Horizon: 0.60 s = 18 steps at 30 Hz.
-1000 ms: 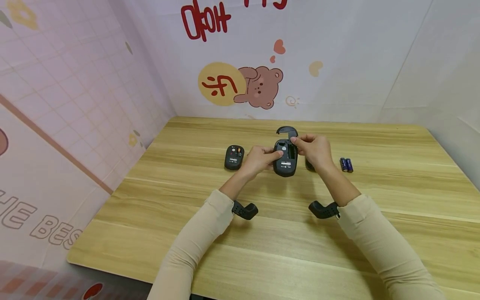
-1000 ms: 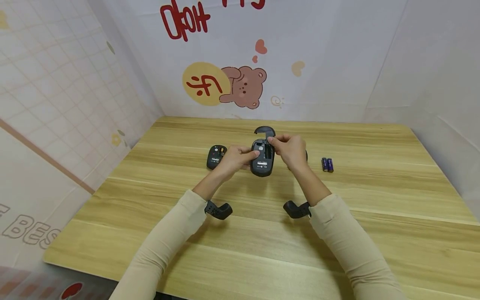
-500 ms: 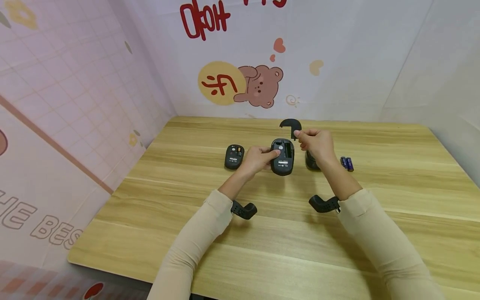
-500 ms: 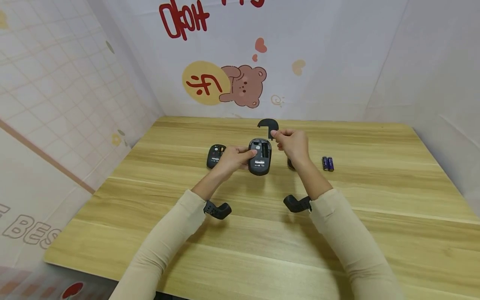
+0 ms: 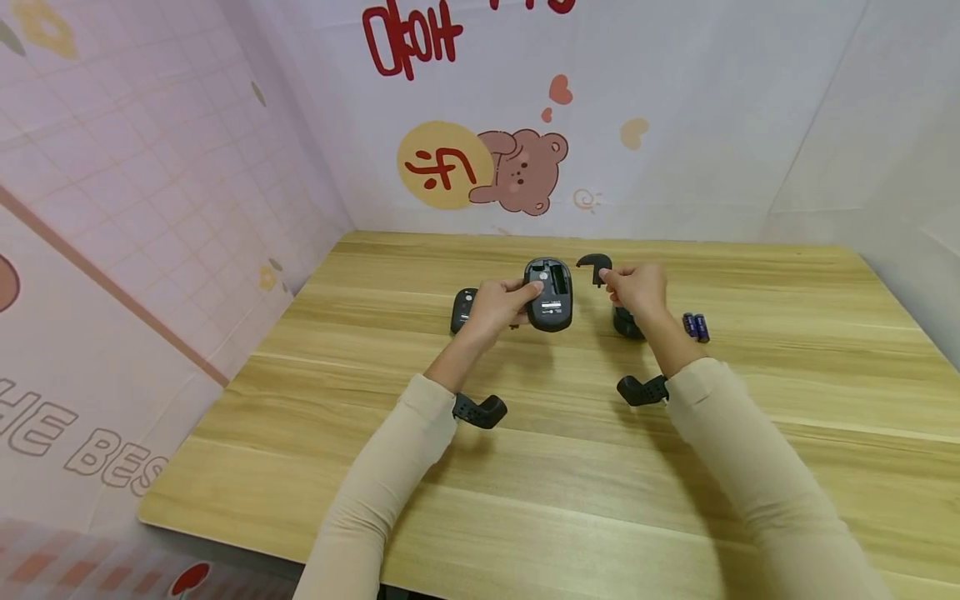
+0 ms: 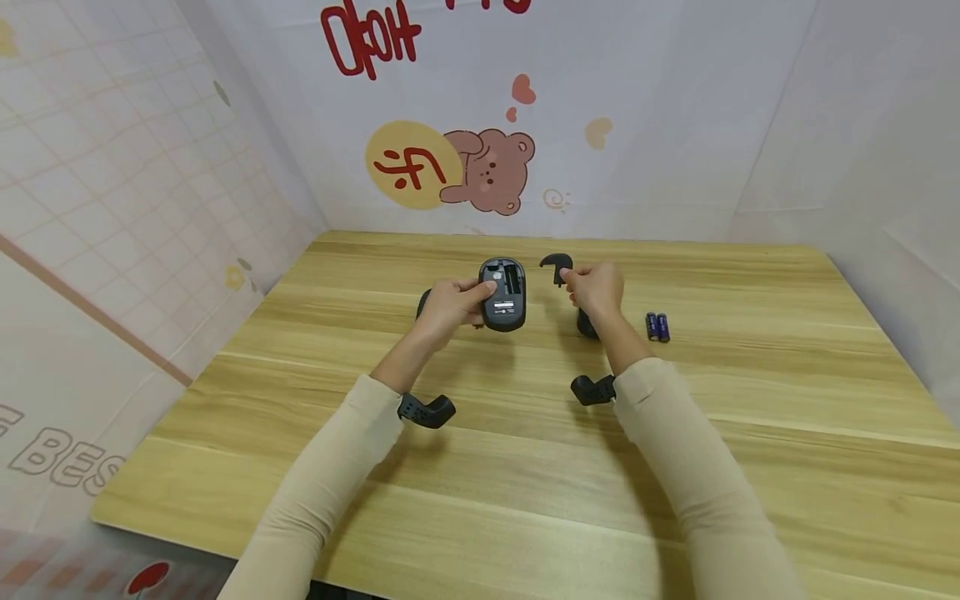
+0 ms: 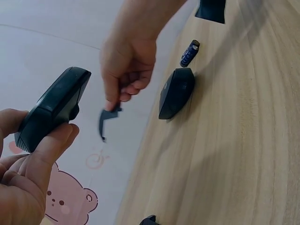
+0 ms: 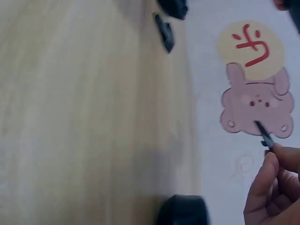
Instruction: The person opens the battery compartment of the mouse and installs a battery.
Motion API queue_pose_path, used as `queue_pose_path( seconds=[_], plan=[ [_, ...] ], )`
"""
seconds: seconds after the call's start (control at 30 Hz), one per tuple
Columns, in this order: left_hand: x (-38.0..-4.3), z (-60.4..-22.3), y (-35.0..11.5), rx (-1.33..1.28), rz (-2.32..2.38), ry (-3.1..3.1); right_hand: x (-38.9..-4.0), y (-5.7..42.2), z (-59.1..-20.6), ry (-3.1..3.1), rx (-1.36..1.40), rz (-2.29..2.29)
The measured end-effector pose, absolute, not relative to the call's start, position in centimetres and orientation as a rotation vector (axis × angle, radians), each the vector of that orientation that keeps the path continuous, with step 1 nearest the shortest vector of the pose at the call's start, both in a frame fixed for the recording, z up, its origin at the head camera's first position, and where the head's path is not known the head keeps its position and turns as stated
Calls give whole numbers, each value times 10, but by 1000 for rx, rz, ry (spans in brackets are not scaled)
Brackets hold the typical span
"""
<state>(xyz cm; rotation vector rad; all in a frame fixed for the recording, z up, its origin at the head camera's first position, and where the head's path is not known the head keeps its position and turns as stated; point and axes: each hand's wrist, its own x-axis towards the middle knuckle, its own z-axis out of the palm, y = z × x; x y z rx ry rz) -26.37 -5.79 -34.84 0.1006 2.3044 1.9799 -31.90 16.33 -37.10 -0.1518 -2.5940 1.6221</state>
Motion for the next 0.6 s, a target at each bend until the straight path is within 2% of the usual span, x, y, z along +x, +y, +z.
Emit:
queue_pose_path(
  seconds=[0.23, 0.6],
  plan=[
    [-264, -346, -58, 103, 1994, 2308, -321, 160, -383, -2932, -74, 1086],
    [-265, -345, -57, 88, 1993, 2292, -321, 151, -386, -3199, -76, 752]
  ],
)
